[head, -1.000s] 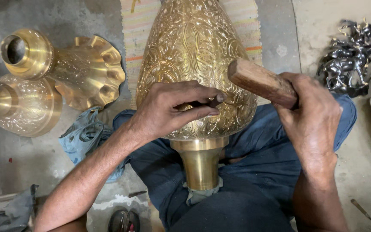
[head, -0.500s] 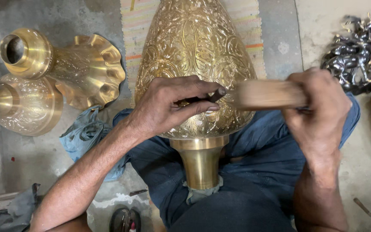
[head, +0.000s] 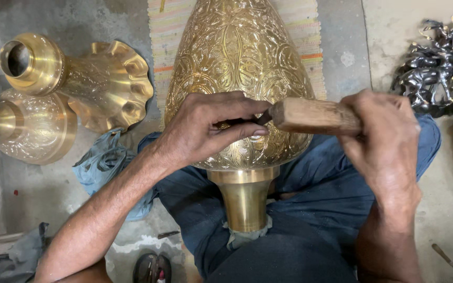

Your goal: The person sits on the floor with a large engraved brass vase held between their legs and hammers a small punch against the vase's embossed surface using a wooden mallet, repositioning the punch by hand to work different areas of the pattern.

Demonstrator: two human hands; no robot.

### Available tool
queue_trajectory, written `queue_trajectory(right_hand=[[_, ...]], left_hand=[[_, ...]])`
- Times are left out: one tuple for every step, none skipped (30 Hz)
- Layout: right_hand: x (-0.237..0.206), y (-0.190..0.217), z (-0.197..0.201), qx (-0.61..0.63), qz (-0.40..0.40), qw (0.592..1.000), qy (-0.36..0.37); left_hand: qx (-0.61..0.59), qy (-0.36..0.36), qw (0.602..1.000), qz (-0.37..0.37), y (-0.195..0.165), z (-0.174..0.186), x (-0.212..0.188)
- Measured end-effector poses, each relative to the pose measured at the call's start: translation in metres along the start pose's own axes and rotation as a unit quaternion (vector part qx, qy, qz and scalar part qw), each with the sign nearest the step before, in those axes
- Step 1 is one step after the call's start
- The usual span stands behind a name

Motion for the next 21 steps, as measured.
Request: queue_trajectory(right_hand=[[0.0, 0.011, 0.002, -0.066, 0.065, 0.995, -0.021], [0.0, -0.007, 0.007, 0.032, -0.06, 0.997, -0.042], [-0.004, -0.023, 0.006, 0.13, -0.181, 0.973, -0.06], [-0.006, -0.025, 0.002, 0.153, -0.2, 0.967, -0.044], [-0.008, -0.027, -0.002, 0.175, -0.219, 0.96, -0.028], [-0.006, -0.014, -0.005, 0.122, -0.136, 0.983, 0.014], [-0.006, -0.002, -0.011, 0.07, -0.05, 0.995, 0.053], [-0.004, -0.001, -0.005, 0.038, -0.025, 0.999, 0.016], [-0.003, 0.001, 0.0, 0.008, -0.004, 1.0, -0.016], [-0.002, 0.002, 0.005, -0.026, 0.015, 0.998, -0.048], [-0.003, -0.015, 0.008, 0.087, -0.099, 0.989, -0.071], [-0.007, -0.03, 0.005, 0.2, -0.209, 0.953, -0.09], [-0.008, -0.031, 0.002, 0.21, -0.218, 0.951, -0.068], [-0.009, -0.031, -0.002, 0.219, -0.228, 0.948, -0.046], [-0.006, -0.018, -0.006, 0.127, -0.136, 0.983, 0.011], [-0.007, -0.005, -0.013, 0.034, -0.038, 0.997, 0.066], [-0.005, -0.004, -0.006, 0.021, -0.022, 0.999, 0.03], [-0.004, -0.002, 0.0, 0.008, -0.008, 1.0, -0.003], [-0.004, -0.002, 0.007, -0.009, 0.003, 0.999, -0.039], [-0.006, -0.016, 0.009, 0.113, -0.099, 0.987, -0.065], [-0.011, -0.03, 0.005, 0.235, -0.195, 0.948, -0.086]], left_hand=[[-0.007, 0.001, 1.0, 0.002, 0.001, 0.0, 0.0], [-0.015, 0.002, 1.0, 0.004, 0.001, 0.0, 0.0], [-0.012, 0.002, 1.0, 0.007, 0.003, -0.001, 0.0], [-0.01, 0.001, 1.0, 0.012, 0.004, -0.001, 0.0], [-0.01, 0.002, 1.0, 0.015, 0.005, -0.001, 0.0], [-0.008, 0.003, 1.0, 0.003, 0.004, -0.001, 0.0], [-0.004, 0.003, 1.0, -0.011, 0.002, -0.001, 0.001], [0.002, 0.001, 1.0, -0.021, 0.0, 0.0, 0.001], [-0.003, 0.001, 1.0, -0.012, 0.001, 0.0, 0.0], [-0.011, 0.003, 1.0, -0.003, 0.002, 0.0, 0.0], [-0.018, 0.004, 1.0, 0.006, 0.003, 0.0, 0.0], [-0.019, 0.002, 1.0, 0.007, 0.003, 0.0, 0.0], [-0.021, 0.0, 1.0, 0.009, 0.003, 0.001, 0.0], [-0.025, 0.001, 1.0, 0.007, 0.003, 0.001, 0.001], [-0.018, 0.001, 1.0, -0.007, 0.001, 0.0, 0.002], [-0.008, -0.001, 1.0, -0.021, -0.001, 0.001, 0.003], [0.002, -0.006, 1.0, -0.029, -0.003, 0.002, 0.002], [0.002, -0.007, 1.0, -0.022, -0.002, 0.002, 0.002], [-0.002, -0.004, 1.0, -0.018, -0.002, 0.002, 0.003], [-0.005, -0.004, 1.0, -0.013, -0.002, 0.001, 0.003], [-0.007, -0.004, 1.0, -0.006, -0.001, 0.002, 0.003]])
Point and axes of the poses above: each hand's wrist, its own x-axis towards the middle knuckle, its own z-axis out of the back of the hand, y = z × x, the point moved 9 cm from there along x, towards the middle knuckle, and after that the axes turned 14 degrees about -y, right-handed, at the moved point
